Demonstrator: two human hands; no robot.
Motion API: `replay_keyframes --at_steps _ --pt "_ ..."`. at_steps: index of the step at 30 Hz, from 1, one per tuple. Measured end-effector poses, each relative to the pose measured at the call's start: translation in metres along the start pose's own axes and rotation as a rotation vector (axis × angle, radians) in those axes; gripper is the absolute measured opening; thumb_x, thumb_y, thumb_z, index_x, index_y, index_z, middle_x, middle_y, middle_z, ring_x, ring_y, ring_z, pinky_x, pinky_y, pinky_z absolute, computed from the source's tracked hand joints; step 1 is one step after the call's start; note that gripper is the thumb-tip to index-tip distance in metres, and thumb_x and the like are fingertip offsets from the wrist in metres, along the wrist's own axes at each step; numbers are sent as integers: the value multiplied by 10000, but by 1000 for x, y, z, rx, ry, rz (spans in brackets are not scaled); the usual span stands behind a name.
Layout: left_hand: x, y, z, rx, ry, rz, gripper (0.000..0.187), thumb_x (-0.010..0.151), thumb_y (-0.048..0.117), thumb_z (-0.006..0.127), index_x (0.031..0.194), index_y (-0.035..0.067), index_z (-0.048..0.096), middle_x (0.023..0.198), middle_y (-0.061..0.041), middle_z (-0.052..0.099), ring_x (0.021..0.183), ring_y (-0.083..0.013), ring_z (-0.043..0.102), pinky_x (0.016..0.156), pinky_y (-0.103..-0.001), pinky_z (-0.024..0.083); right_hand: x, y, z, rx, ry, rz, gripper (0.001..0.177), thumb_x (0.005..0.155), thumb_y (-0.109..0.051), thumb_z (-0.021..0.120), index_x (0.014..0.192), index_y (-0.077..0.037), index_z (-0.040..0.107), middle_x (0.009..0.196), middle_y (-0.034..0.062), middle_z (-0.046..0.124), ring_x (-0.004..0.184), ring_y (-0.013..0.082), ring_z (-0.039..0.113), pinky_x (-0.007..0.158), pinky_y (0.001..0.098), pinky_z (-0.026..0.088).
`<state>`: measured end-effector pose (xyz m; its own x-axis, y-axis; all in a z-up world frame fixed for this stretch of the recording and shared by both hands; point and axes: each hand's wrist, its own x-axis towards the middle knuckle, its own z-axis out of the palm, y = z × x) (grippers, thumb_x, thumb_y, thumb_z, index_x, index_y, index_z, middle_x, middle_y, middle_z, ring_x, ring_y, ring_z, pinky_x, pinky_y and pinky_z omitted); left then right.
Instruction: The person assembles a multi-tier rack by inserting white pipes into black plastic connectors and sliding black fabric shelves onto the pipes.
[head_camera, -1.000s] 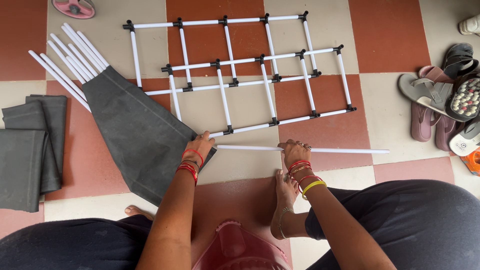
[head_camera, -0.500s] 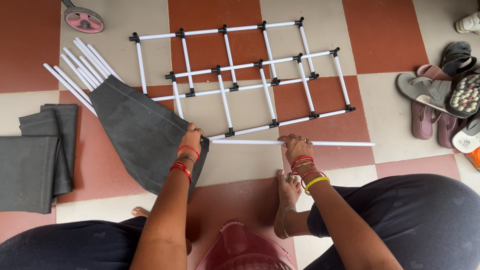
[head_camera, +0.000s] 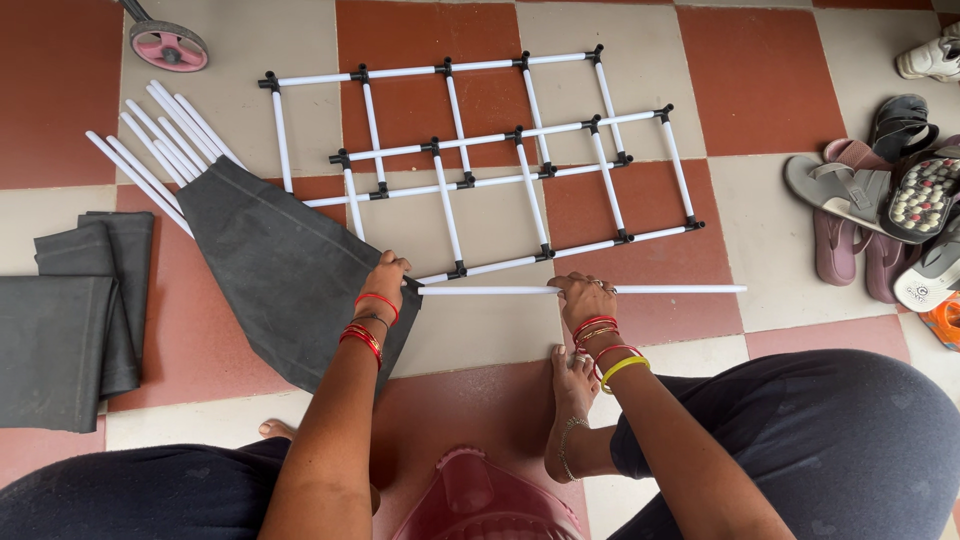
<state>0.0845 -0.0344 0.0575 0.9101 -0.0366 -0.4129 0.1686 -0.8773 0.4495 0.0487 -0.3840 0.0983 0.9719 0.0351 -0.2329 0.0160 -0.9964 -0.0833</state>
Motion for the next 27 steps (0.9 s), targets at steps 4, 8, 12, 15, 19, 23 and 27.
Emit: replay_keyframes --at_steps 4,8,12,15,19,23,27 --pt "1 -2 0 4 6 11 556 828 -259 502 1222 107 643 1342 -41 547 1143 -240 664 1019 -340 552 0 7 5 31 16 29 300 955 -126 583 1068 -333 768 1103 -17 728 1108 237 662 978 468 472" --pt "4 -3 1 -11 22 8 518 854 -237 504 1216 105 647 1346 -40 550 1145 -245 665 1019 -354 549 0 8 5 15 5 51 280 954 -147 597 1084 -333 761 1100 -17 724 1103 237 661 980 472 465" --pt "3 -2 0 -10 27 -15 490 872 -216 513 1211 106 657 1330 -41 564 1163 -250 653 1019 -357 549 -2 8 3 -6 -9 43 310 952 -118 591 1084 -340 763 1109 -27 726 1107 226 668 992 458 473" --pt "4 -2 -1 -5 27 -19 469 882 -205 516 1198 107 666 1327 -37 566 1166 -247 649 1024 -344 549 -2 8 3 2 9 47 283 954 -142 598 1094 -332 755 1103 -16 722 1096 239 666 982 470 473" --pt "4 -1 -1 -6 29 -10 480 866 -216 517 1187 107 672 1324 -33 567 1164 -236 654 1030 -333 547 -2 8 2 -6 12 46 300 947 -128 601 1082 -342 762 1103 -20 725 1110 231 668 999 464 475" --pt "3 1 -4 9 25 1 438 891 -189 517 1151 115 695 1283 -34 597 1167 -239 653 1024 -340 551 -2 6 2 0 -5 51 273 961 -153 602 1086 -338 760 1107 -14 721 1102 243 666 995 463 476" --pt "1 6 -9 29 33 0 431 891 -179 540 1088 154 732 1262 -11 610 1170 -239 645 1006 -347 554 -2 7 2 -3 18 37 278 945 -142 608 1082 -328 763 1087 -14 725 1091 246 669 983 461 478"
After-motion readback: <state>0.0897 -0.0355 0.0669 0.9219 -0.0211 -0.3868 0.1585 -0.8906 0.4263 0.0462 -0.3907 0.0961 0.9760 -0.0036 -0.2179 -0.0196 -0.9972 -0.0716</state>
